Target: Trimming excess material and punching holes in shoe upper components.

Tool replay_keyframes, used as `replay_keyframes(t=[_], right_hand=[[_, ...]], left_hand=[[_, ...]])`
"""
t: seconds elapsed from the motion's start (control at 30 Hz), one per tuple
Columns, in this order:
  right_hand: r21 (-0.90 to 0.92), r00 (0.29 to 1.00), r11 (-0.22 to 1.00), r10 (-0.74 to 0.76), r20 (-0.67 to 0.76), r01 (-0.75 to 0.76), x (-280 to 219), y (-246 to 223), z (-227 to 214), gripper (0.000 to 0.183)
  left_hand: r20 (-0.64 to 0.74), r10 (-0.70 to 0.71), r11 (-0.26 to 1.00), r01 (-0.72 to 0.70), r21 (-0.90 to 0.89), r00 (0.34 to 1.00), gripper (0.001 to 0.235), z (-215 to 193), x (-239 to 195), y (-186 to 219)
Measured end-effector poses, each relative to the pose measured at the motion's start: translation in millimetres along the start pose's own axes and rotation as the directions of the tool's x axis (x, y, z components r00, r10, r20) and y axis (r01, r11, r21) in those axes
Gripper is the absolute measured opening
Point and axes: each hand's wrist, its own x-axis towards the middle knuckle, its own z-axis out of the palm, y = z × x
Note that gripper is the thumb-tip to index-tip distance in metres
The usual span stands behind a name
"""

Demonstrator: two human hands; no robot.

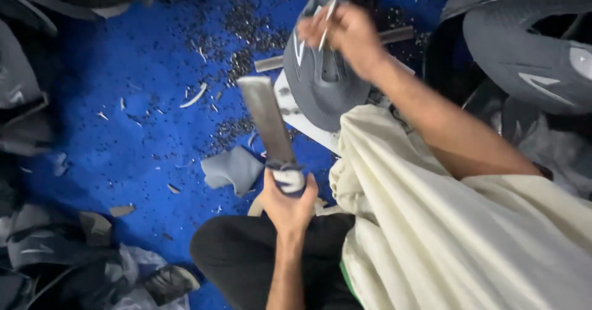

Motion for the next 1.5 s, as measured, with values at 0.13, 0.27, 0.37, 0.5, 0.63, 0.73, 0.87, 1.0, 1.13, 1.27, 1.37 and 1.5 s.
replay_keyframes(t=[0.13,0.27,0.37,0.5,0.63,0.73,0.87,1.0,1.13,1.27,1.37,1.5], right_hand=[[-0.284,0.950,0.957,0.033,0.311,0.060,-14.3,52.1,-0.4,0.007],[-0.296,0.963,0.944,0.206,0.174,-0.148,-10.2,43.8,4.9,0.010],[-0.322,0.975,0.945,0.122,0.183,-0.057,-11.6,56.9,4.7,0.005],[-0.619,0.930,0.710,-0.144,0.339,0.335,-26.9,37.2,12.7,0.006],[-0.682,0.879,0.572,-0.173,0.444,0.456,-46.5,35.0,12.4,0.018],[-0.367,0.975,0.914,-0.104,0.197,0.171,-10.5,42.4,-5.0,0.008],[-0.256,0.969,0.951,0.213,0.128,-0.175,12.0,51.9,-11.0,0.015],[-0.246,0.980,0.968,0.102,0.170,-0.058,-2.9,56.0,-6.4,0.008],[-0.591,0.899,0.687,-0.234,0.371,0.423,-24.0,36.6,4.7,0.012],[-0.820,0.934,0.445,-0.172,0.315,0.358,-23.4,41.3,-0.3,0.019],[-0.110,0.998,0.994,0.033,0.053,-0.027,6.3,39.1,-3.1,0.011],[-0.273,0.983,0.962,0.062,0.175,-0.012,13.1,61.3,-17.5,0.012]], left_hand=[[-0.070,0.044,0.996,-0.049,-0.076,0.997,0.035,-28.5,-17.1,30.3],[0.102,0.480,0.859,-0.491,0.148,0.871,0.032,-92.4,-9.6,116.8],[-0.361,0.395,0.650,-0.535,-0.540,0.845,0.048,-74.6,-15.6,128.4],[-0.443,0.580,0.393,-0.711,-0.583,0.684,0.038,-13.5,16.7,28.4],[0.024,0.159,0.985,-0.160,0.061,0.987,0.034,22.5,15.1,-24.6],[0.007,0.024,1.000,-0.024,0.009,1.000,0.035,18.3,18.3,-2.6],[-0.179,0.114,0.993,-0.116,-0.001,0.977,0.037,-40.5,1.6,67.4],[0.064,0.385,0.785,-0.363,0.501,0.921,0.038,-64.7,5.2,99.4],[-0.142,0.418,0.872,-0.440,-0.214,0.897,0.029,10.9,37.7,9.4],[0.029,-0.057,0.998,0.057,-0.010,0.998,0.037,45.4,28.8,-25.5],[-0.068,0.057,0.996,-0.062,-0.069,0.996,0.036,6.9,17.7,26.5],[-0.218,0.387,0.917,-0.398,-0.007,0.896,0.036,-34.1,10.2,71.3]])
